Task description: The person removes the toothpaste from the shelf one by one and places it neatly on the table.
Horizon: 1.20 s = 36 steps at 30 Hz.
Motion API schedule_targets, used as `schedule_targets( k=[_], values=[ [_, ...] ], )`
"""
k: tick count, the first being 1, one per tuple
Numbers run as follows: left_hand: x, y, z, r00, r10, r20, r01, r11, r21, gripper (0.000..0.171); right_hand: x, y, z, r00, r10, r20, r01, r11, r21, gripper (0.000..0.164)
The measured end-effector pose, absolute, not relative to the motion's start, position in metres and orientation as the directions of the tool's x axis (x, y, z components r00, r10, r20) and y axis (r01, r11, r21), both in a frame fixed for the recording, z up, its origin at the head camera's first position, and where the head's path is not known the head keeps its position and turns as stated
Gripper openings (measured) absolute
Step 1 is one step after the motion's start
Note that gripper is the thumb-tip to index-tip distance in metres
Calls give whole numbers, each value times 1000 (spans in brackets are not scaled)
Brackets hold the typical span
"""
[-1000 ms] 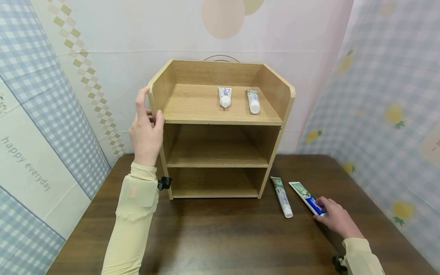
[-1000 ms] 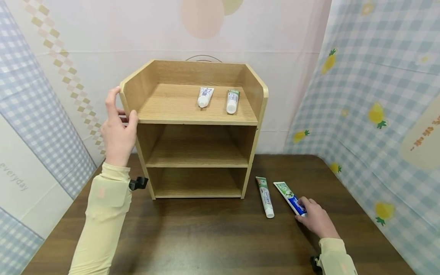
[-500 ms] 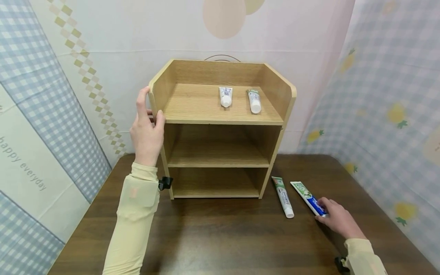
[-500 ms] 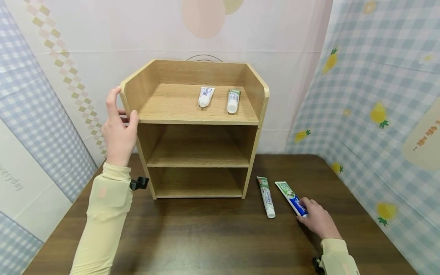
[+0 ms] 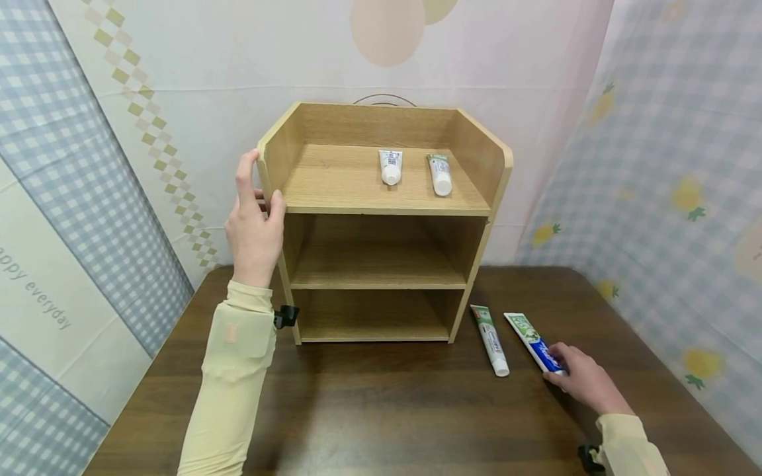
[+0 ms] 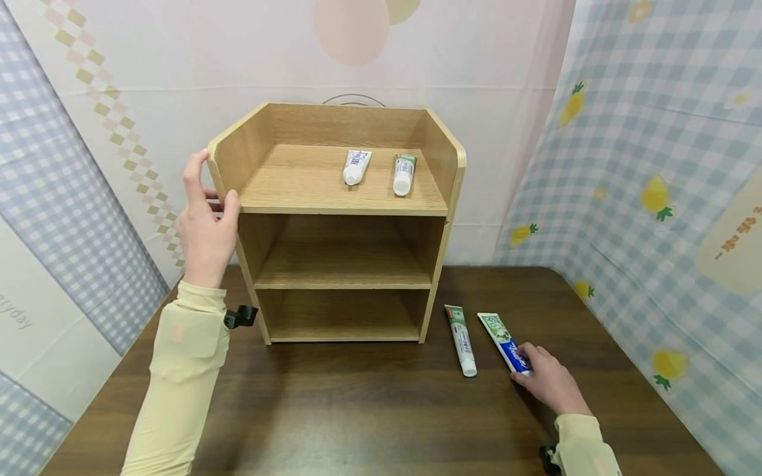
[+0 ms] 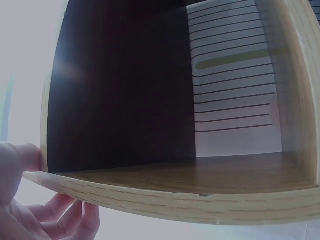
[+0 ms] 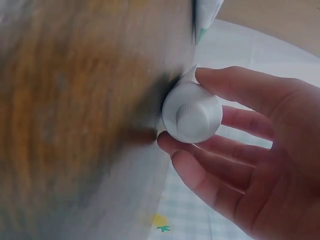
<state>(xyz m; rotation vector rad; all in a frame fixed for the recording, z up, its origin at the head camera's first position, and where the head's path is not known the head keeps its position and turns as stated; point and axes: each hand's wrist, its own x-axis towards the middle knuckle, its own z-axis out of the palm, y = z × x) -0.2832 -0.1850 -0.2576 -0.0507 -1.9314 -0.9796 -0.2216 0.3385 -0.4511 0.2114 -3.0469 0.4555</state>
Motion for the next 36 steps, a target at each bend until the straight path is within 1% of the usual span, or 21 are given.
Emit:
schedule_targets(
  k=[9,13,16,22,30,33,36],
  values=[
    [-283,-185,-257,-554,-333,763,411,687,599,57,-219,336,-452,-992,-115,55,-125,954,-272,44],
    [-283,-185,-257,-552,-329,767,415,689,594,57,-215,331,-448,-989,-117,92,-138,952,-273,42],
    [-283,-185,-257,-554,-330,764,414,687,597,57,-212,323,-438,-982,-126,138,-159,950,-268,40],
    [-283,-186,-257,-555,-332,762,414,685,600,57,-207,300,-407,-972,-157,175,-199,946,-257,38],
    [-282,-185,-257,-557,-318,767,418,691,590,57,-202,272,-372,-909,-236,343,-327,915,-237,50],
    [-282,-185,-257,-561,-319,764,415,690,593,57,-198,260,-361,-877,-253,409,-364,905,-220,49],
    [-282,-186,-257,-565,-327,757,411,684,603,56,-195,246,-349,-823,-282,494,-421,886,-195,46]
  ],
)
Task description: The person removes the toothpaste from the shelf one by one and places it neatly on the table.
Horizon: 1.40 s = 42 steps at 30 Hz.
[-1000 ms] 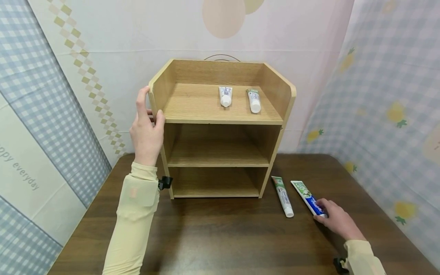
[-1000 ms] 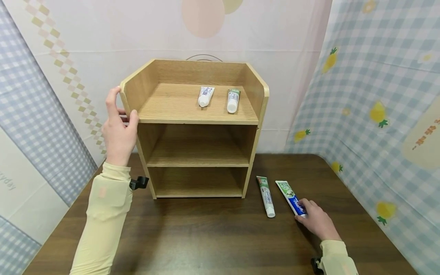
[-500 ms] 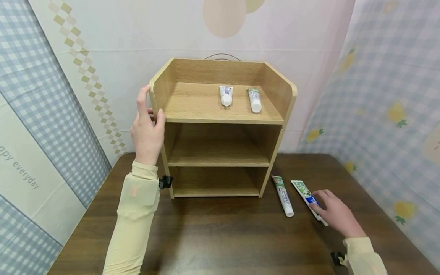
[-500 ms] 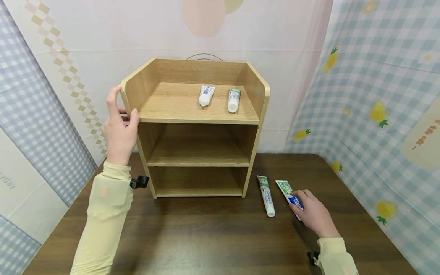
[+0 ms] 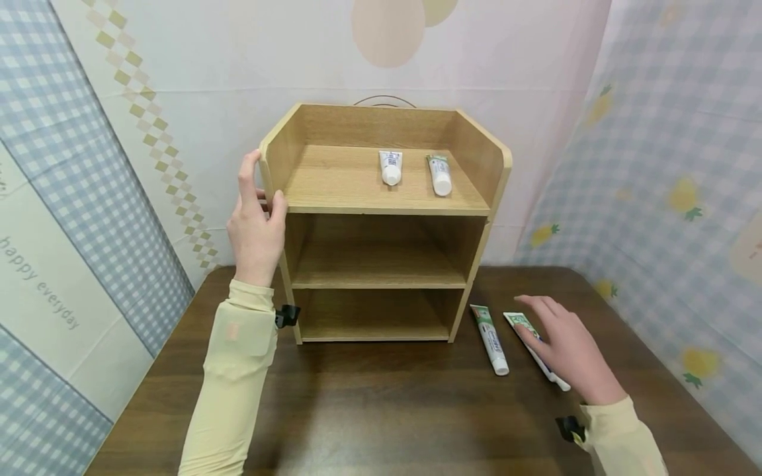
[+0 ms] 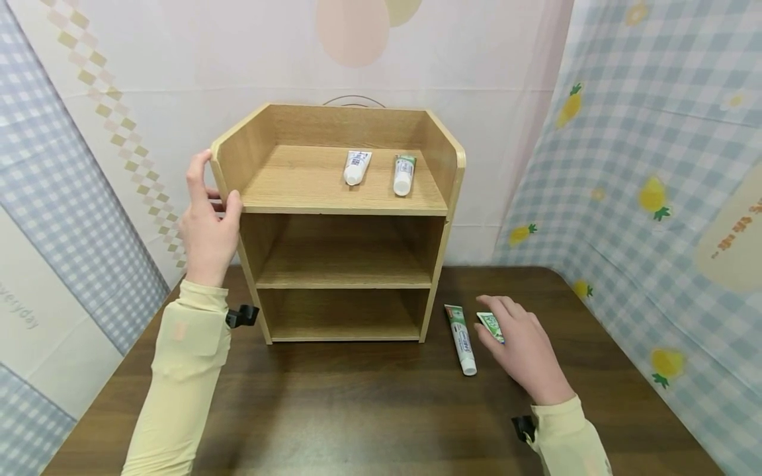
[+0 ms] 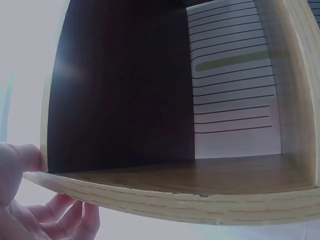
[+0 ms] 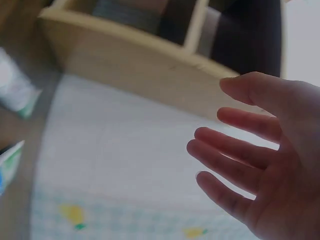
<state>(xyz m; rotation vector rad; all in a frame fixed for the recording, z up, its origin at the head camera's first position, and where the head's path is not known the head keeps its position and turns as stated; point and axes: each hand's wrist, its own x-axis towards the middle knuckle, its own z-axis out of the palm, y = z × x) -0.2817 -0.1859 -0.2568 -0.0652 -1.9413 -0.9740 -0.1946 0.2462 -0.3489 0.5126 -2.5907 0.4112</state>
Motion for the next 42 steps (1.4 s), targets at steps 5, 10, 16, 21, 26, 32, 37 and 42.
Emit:
schedule_targets(
  k=[5,10,16,21,26,32,37,42],
  values=[
    [-281,-187,-256,-555,-331,763,419,681,600,56,-197,222,-323,-718,-327,614,-512,846,-149,45],
    [-281,-186,-257,-545,-321,775,425,691,585,56,-205,200,-294,-629,-359,689,-580,808,-108,44],
    [-280,-186,-256,-556,-329,764,419,683,599,56,-214,173,-262,-529,-420,737,-664,746,-51,41],
    [-279,-186,-256,-555,-331,763,415,685,599,57,-225,151,-239,-478,-456,751,-705,709,-18,35],
    [-279,-186,-256,-558,-321,765,412,693,592,56,-235,133,-220,-466,-486,739,-727,686,-7,33],
    [-279,-186,-256,-558,-319,766,416,691,591,57,-254,114,-199,-482,-517,707,-744,668,-19,33],
    [-278,-186,-256,-563,-321,762,408,694,593,56,-271,101,-187,-572,-502,648,-691,721,-51,33],
    [-278,-185,-256,-569,-317,759,404,696,594,56,-286,89,-178,-693,-485,534,-612,786,-81,38]
  ],
)
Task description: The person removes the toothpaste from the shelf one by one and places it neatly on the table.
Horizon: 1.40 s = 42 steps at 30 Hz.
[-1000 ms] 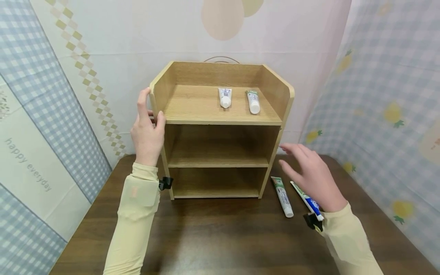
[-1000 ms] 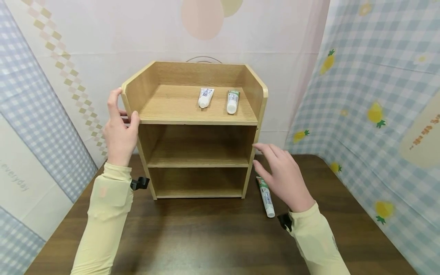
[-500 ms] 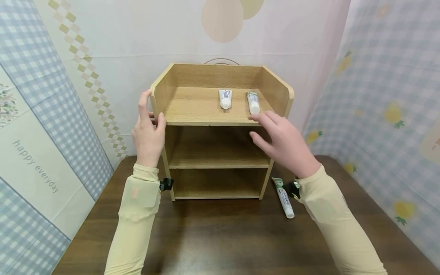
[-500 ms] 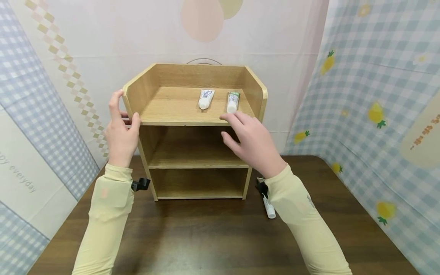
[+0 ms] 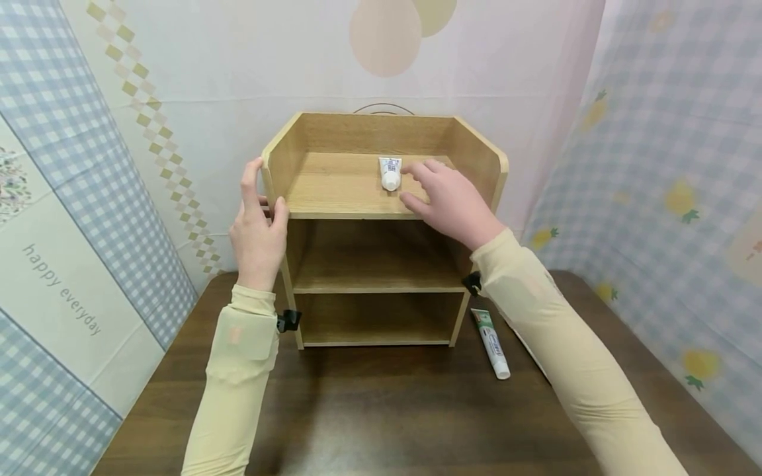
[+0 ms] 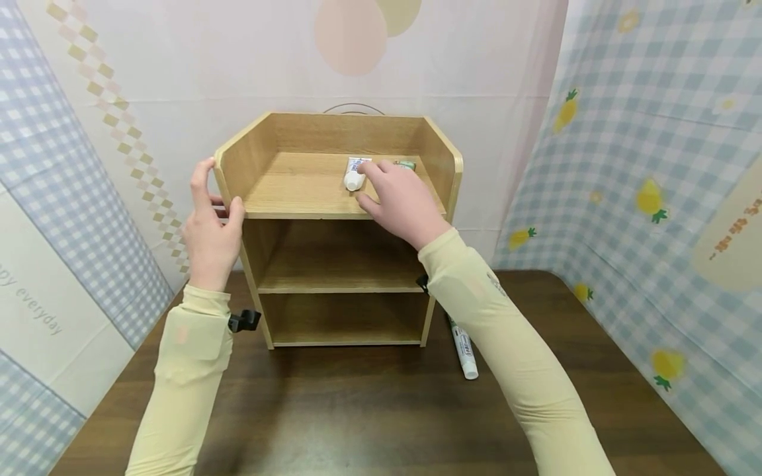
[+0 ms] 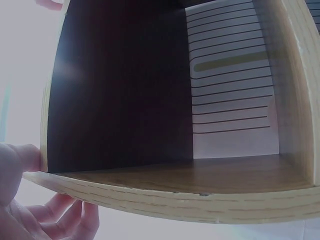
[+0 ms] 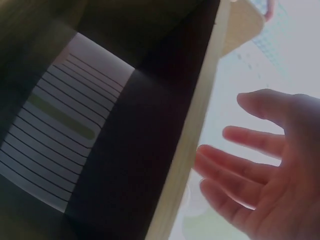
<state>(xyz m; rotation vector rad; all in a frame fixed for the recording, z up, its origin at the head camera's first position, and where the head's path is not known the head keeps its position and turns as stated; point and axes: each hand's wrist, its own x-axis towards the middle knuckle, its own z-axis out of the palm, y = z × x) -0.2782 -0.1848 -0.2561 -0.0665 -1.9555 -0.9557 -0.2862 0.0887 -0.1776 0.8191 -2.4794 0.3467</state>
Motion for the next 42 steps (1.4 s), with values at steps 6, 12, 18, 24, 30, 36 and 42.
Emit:
schedule_targets(
  k=[6,12,18,24,30,36,42],
  values=[
    [-280,-182,-256,-570,-303,764,416,695,586,55,-304,75,-169,-766,-481,426,-550,834,-47,41],
    [-282,-179,-256,-580,-295,760,415,695,587,55,-319,68,-159,-812,-477,336,-504,863,8,43],
    [-283,-178,-257,-582,-292,759,419,692,588,55,-330,63,-152,-853,-469,227,-476,879,28,40],
    [-285,-180,-257,-583,-291,758,416,695,587,55,-342,58,-148,-874,-456,168,-457,889,33,39],
    [-287,-181,-256,-583,-300,755,412,692,593,54,-350,49,-144,-877,-470,99,-468,883,46,49],
    [-288,-181,-256,-593,-298,748,408,689,598,55,-352,45,-148,-881,-461,107,-457,888,55,47],
    [-289,-181,-256,-592,-300,748,409,688,599,55,-350,46,-153,-863,-471,184,-466,882,75,21]
  ],
)
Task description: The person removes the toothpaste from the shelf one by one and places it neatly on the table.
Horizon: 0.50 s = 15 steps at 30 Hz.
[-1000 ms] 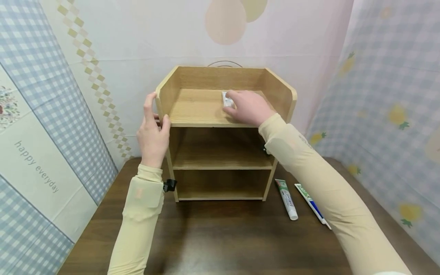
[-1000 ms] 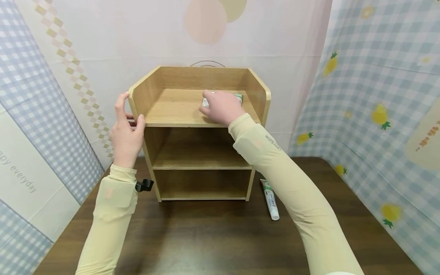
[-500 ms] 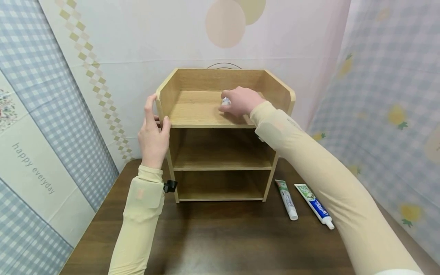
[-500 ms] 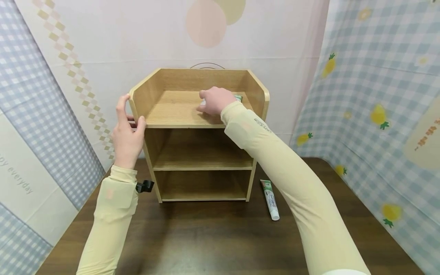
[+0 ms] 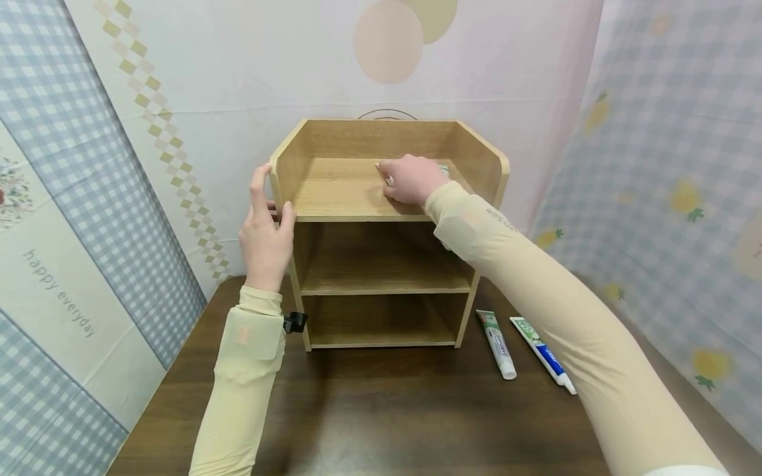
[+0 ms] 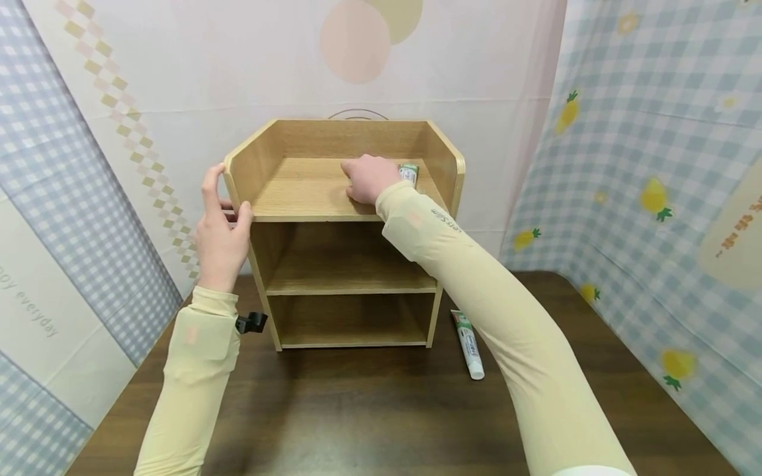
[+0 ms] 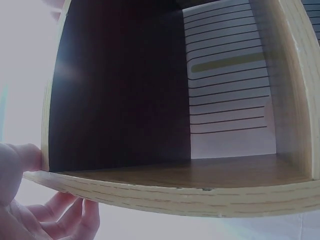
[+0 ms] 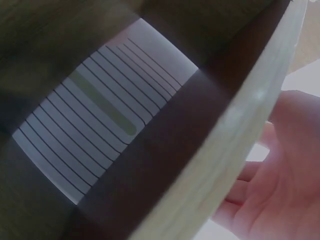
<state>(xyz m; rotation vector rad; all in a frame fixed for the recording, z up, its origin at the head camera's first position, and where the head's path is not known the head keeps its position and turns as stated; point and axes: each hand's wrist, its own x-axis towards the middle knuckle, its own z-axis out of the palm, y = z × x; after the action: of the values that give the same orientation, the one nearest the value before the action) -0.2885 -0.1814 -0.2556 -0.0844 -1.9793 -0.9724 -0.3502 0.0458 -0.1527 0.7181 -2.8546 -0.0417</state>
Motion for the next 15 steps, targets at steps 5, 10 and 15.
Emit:
schedule_targets(
  k=[5,10,15],
  values=[
    [-289,-182,-255,-580,-295,759,417,693,588,55,-349,46,-155,-845,-490,216,-486,871,72,20],
    [-287,-183,-253,-584,-296,756,416,690,592,55,-347,47,-155,-839,-498,221,-495,866,72,23],
    [-286,-184,-252,-585,-299,754,416,687,595,55,-346,48,-154,-829,-506,240,-508,859,55,28]
  ],
)
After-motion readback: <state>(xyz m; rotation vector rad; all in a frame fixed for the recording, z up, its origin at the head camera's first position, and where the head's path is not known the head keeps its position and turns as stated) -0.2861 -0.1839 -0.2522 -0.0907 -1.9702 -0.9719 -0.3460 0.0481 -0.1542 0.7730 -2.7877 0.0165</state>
